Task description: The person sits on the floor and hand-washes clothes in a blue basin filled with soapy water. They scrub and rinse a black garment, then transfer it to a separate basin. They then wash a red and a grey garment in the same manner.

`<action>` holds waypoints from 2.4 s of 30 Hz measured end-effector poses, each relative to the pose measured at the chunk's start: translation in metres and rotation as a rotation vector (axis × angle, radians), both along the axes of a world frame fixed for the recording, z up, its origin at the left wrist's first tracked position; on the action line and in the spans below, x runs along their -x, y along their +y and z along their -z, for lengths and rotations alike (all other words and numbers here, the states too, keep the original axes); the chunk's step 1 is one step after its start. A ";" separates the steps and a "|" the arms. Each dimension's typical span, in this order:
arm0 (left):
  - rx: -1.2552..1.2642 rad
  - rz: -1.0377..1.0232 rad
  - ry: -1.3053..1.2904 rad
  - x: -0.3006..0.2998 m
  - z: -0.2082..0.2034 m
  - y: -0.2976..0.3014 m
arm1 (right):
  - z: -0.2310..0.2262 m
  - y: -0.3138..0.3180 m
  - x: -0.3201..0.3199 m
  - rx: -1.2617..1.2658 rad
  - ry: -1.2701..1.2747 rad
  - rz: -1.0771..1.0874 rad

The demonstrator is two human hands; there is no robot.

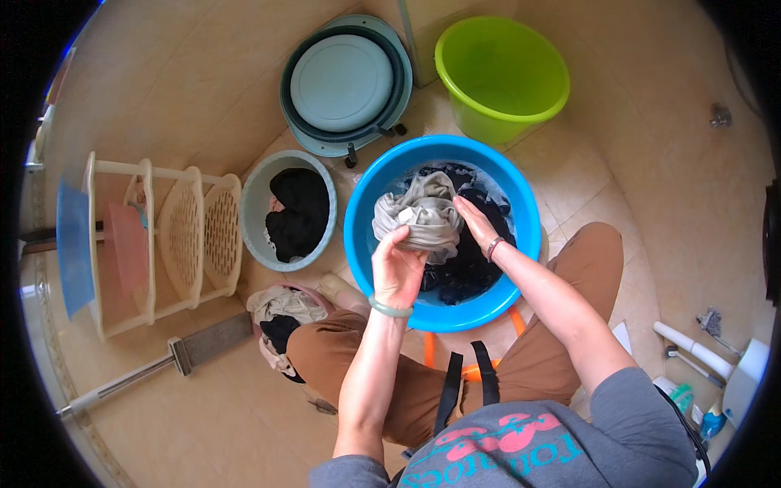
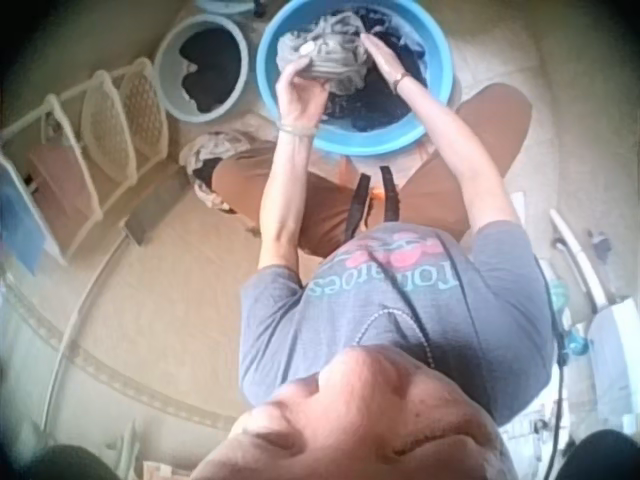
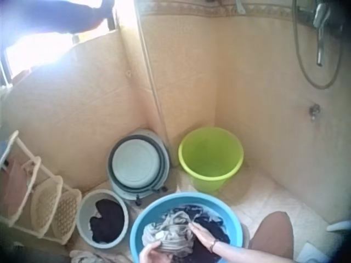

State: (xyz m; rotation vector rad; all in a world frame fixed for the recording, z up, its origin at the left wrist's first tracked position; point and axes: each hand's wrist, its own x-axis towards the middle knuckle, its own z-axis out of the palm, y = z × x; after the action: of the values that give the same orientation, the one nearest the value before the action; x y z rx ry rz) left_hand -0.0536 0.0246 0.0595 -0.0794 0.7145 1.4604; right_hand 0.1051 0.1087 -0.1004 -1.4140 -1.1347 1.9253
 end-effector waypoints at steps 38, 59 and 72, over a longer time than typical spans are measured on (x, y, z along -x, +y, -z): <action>0.490 -0.065 0.545 -0.003 0.139 -0.007 | -0.094 -0.062 0.058 -1.141 -0.355 -0.380; 0.220 0.477 1.791 0.011 0.046 -0.010 | -0.009 -0.050 -0.018 -0.644 -0.998 -0.912; -0.080 0.210 0.922 0.031 0.006 -0.016 | -0.037 -0.001 0.016 -0.897 -0.405 -0.619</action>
State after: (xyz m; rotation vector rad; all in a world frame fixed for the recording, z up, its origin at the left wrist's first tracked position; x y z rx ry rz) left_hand -0.0842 0.0086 0.0533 0.7540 1.3507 1.2821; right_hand 0.0889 0.1082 -0.0637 -0.9889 -2.4430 1.1167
